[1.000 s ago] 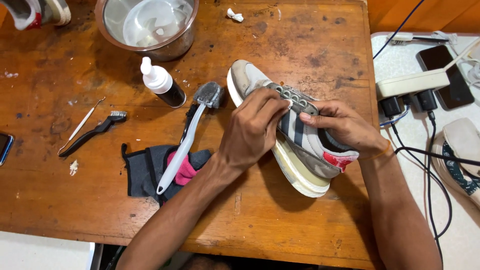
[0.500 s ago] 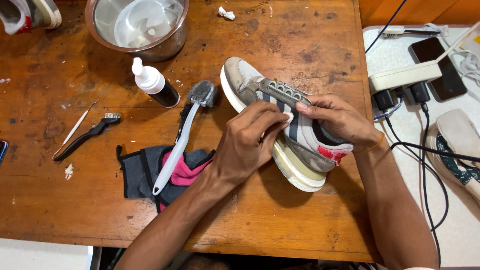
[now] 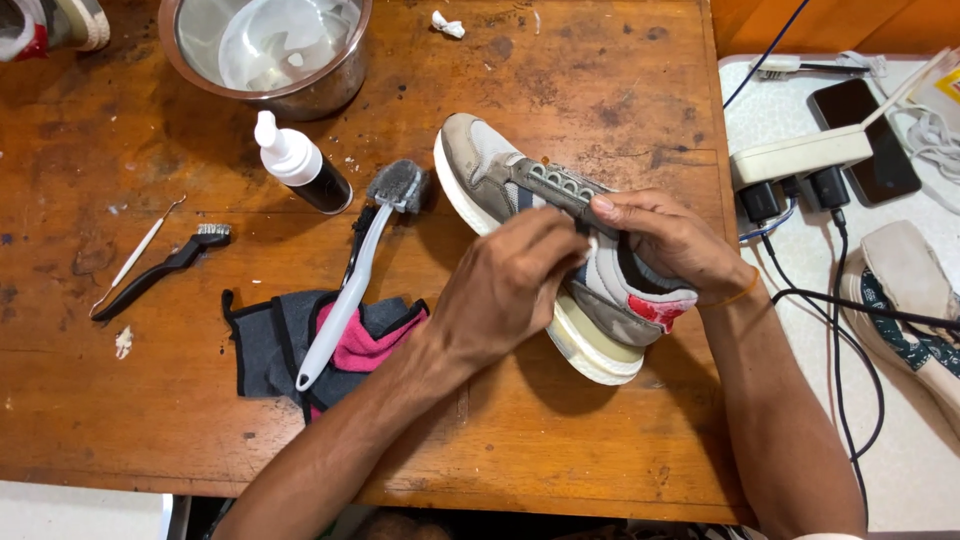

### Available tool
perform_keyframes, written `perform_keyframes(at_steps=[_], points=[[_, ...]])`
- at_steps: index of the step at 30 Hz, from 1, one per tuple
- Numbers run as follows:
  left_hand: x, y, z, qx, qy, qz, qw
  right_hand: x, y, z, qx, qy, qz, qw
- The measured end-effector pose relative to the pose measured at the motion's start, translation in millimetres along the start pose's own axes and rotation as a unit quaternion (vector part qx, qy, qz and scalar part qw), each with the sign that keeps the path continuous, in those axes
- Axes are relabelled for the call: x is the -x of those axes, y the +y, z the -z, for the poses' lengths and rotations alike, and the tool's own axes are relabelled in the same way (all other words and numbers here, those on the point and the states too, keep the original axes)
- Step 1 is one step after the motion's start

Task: Cleaning the interior of a sneaker using cleaning foam and a brush on a workbench.

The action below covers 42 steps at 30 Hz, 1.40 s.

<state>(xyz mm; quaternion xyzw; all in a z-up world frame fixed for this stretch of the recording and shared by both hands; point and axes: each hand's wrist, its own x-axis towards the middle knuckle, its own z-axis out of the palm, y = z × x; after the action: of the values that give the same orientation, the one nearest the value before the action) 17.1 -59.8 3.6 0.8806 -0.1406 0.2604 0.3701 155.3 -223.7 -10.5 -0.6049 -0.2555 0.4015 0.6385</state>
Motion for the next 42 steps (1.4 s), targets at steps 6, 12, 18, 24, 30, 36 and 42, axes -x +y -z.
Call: perform_keyframes(at_steps=[6,12,18,24,30,36,42], points=[[-4,5,-2,-0.014,0.003,0.012,1.0,1,-4,-2,-0.004,0.027,-0.005,1.0],[7,2,2,0.037,-0.02,0.023,0.999,-11,25,22,0.048,0.017,0.026,0.998],[11,16,0,0.034,-0.034,0.009,0.999,-20,37,54,0.028,0.022,0.026,0.999],[12,10,-9,0.007,-0.039,0.008,0.999,-28,60,68,-0.007,0.018,0.017,1.0],[-9,-21,25,-0.018,0.119,0.05,0.991,-16,35,41,0.057,-0.002,0.056,0.997],[-9,-49,13,-0.02,0.165,0.1,0.981,-10,33,32,0.052,-0.007,0.048,0.997],[-10,-20,3,0.0,0.155,0.115,0.981,-9,25,21,0.049,-0.004,0.042,0.998]])
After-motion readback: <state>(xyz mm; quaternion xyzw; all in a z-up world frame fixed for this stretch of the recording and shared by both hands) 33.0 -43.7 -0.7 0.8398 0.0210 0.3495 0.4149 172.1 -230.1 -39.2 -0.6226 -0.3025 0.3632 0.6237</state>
